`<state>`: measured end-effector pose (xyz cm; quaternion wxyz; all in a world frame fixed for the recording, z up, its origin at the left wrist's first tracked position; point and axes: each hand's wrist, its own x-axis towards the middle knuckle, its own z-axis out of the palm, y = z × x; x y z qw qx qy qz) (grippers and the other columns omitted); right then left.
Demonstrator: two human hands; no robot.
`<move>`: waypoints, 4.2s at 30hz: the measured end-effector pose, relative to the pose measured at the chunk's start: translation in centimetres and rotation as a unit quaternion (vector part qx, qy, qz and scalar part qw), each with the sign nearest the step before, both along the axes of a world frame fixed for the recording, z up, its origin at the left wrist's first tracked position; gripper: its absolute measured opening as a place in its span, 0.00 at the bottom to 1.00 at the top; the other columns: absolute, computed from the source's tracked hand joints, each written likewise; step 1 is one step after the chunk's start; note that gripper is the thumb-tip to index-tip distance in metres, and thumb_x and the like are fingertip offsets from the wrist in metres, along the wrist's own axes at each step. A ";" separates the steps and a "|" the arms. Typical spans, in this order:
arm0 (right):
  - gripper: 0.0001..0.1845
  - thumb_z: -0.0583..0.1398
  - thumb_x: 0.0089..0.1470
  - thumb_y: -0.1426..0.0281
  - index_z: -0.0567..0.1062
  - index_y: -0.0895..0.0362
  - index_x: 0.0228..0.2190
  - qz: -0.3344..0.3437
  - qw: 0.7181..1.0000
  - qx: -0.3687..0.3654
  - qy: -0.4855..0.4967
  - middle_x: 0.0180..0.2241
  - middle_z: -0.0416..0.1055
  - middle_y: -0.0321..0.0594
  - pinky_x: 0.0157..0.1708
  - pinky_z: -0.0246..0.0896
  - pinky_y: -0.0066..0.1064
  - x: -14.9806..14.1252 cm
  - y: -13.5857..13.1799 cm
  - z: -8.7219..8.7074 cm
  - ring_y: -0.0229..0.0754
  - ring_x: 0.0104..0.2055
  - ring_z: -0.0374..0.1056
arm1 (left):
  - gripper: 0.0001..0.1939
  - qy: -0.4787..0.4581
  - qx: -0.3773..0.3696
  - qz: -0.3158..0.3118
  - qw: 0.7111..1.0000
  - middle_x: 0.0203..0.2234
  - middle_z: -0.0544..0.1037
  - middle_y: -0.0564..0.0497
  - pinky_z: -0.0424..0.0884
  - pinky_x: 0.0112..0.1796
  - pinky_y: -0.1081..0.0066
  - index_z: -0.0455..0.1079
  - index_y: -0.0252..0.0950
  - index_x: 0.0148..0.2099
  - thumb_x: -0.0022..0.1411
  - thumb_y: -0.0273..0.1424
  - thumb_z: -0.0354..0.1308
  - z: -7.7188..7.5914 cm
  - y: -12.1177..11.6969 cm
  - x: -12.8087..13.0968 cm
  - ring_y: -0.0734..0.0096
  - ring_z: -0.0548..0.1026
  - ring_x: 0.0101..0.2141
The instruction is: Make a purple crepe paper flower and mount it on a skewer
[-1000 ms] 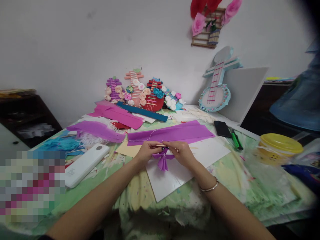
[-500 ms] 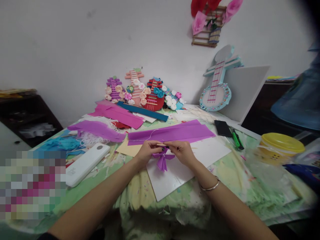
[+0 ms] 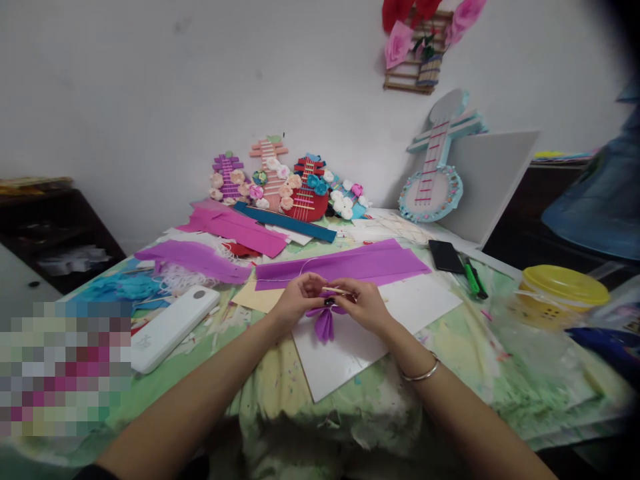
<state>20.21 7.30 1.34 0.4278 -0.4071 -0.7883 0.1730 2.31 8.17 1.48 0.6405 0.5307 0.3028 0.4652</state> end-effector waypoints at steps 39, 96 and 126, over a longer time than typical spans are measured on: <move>0.06 0.59 0.48 0.75 0.76 0.56 0.30 -0.018 0.998 0.018 0.053 0.25 0.75 0.37 0.27 0.59 0.26 -0.1 0.3 -0.3 0.38 0.26 0.68 | 0.12 0.088 0.023 0.038 0.995 0.24 0.77 0.48 0.67 0.26 0.75 0.73 0.30 0.30 0.43 0.31 0.69 -0.8 0.4 0.1 0.72 0.74 0.24; 0.02 0.59 0.53 0.72 0.74 0.55 0.31 -0.046 0.993 0.106 0.018 0.28 0.71 0.38 0.29 0.56 0.28 0.2 -0.1 0.7 0.39 0.30 0.65 | 0.13 -0.106 -0.065 0.044 0.991 0.21 0.76 0.53 0.70 0.31 0.73 0.70 0.31 0.24 0.37 0.24 0.72 -0.4 0.3 0.1 0.75 0.74 0.25; 0.08 0.59 0.48 0.73 0.72 0.55 0.34 0.004 0.999 0.002 0.046 0.30 0.74 0.36 0.28 0.61 0.26 0.0 -0.5 0.7 0.37 0.28 0.68 | 0.19 -0.019 0.024 0.061 0.998 0.24 0.72 0.56 0.72 0.30 0.73 0.62 0.34 0.34 0.44 0.31 0.69 -0.1 -0.2 0.2 0.74 0.74 0.25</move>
